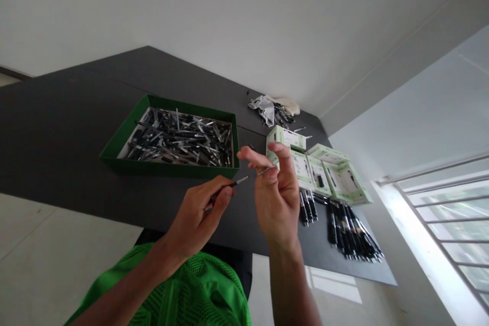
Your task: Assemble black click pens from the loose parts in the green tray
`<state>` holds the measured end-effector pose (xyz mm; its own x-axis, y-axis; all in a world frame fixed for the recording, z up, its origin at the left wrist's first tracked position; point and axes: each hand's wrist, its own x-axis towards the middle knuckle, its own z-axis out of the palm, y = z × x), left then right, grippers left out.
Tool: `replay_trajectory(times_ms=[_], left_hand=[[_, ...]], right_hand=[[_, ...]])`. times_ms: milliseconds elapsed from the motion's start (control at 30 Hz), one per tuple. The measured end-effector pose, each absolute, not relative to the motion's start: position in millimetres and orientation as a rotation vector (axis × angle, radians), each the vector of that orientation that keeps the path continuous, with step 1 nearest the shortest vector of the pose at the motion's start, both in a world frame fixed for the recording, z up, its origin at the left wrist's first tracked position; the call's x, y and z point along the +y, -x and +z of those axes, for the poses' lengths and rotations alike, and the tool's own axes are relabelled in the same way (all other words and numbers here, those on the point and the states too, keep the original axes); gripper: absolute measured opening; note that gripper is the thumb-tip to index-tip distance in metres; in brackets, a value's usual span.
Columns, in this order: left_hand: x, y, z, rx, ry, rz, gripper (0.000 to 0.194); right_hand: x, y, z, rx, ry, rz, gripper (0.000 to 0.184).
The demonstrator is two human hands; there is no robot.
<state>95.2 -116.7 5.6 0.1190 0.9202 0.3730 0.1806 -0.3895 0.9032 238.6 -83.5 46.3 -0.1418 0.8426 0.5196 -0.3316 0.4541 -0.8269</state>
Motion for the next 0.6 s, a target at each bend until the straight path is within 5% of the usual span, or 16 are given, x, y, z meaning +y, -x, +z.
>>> replay_trajectory(times_ms=[600], left_hand=[[-119,-99,-1,1.050,-1.756,1.395,0.025]], right_hand=[[-95,-227,34,-1.296,0.508,1.130,0.023]])
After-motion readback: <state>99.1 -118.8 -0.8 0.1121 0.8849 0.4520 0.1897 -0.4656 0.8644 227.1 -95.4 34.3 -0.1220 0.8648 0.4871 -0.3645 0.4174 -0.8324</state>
